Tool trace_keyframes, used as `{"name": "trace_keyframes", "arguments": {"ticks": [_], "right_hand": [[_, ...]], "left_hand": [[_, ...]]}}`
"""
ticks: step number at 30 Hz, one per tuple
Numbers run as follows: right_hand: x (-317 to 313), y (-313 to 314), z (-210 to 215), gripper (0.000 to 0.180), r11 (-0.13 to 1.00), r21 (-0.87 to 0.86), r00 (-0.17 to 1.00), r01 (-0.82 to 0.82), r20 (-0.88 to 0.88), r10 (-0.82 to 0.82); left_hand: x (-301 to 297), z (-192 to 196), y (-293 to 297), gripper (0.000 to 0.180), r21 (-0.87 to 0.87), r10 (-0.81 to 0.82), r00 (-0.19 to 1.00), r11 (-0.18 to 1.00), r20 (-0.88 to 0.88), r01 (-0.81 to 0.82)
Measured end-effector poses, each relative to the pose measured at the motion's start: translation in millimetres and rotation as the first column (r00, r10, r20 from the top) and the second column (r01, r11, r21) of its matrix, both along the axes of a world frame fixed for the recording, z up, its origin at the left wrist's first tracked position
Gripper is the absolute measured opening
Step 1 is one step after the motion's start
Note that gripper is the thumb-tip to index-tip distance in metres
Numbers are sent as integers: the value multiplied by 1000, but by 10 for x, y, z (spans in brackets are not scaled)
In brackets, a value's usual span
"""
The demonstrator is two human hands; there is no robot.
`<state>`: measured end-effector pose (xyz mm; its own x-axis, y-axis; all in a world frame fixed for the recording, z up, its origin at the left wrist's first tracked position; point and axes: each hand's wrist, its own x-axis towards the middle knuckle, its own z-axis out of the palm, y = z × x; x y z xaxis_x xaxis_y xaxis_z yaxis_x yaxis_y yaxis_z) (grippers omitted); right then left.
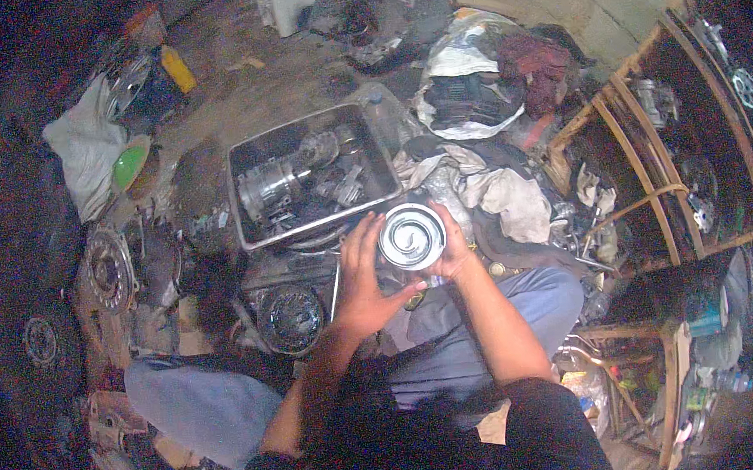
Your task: The person sits on the floor and assembles mechanical components, likely from a transmission or differential. They wipe a circular metal part with a cloth, then fit it into a larger housing. They continue to fit and inspect various gears and casings, manipulating them by hand to check alignment and fit.
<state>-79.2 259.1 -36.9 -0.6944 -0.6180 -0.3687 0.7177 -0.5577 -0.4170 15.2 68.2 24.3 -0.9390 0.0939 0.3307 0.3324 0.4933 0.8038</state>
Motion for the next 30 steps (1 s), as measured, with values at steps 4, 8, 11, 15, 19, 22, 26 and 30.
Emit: {"name": "trace_keyframes", "arguments": {"ticks": [4,8,11,15,19,22,26,30], "right_hand": [[34,-140,-148,59,984,177,999,22,42,-30],[55,-212,-188,57,995,-2,993,-103,62,103],[56,-216,-180,56,995,30,992,-95,90,92],[83,-230,-148,58,988,-64,984,-144,94,149],[-2,-80,-51,79,893,321,946,-316,43,320],[-368,379,9,90,652,682,805,-332,-156,573],[-987,1215,-401,58,468,820,828,329,-489,274],[-1401,2010,-1626,51,358,776,847,519,-411,-337]], "left_hand": [[-8,-117,0,106,-29,22,1000,999,-19,-23],[-84,-277,37,112,72,81,997,994,-6,-80],[-144,-340,68,117,167,105,990,979,99,-121],[-153,-378,128,116,233,111,976,960,187,-154],[-198,-517,153,115,534,88,949,809,304,-246],[-236,-640,74,89,753,-121,853,543,507,-371],[-197,-669,-98,79,380,95,797,841,596,-385],[-213,-731,-118,88,405,220,934,855,283,-324]]}}
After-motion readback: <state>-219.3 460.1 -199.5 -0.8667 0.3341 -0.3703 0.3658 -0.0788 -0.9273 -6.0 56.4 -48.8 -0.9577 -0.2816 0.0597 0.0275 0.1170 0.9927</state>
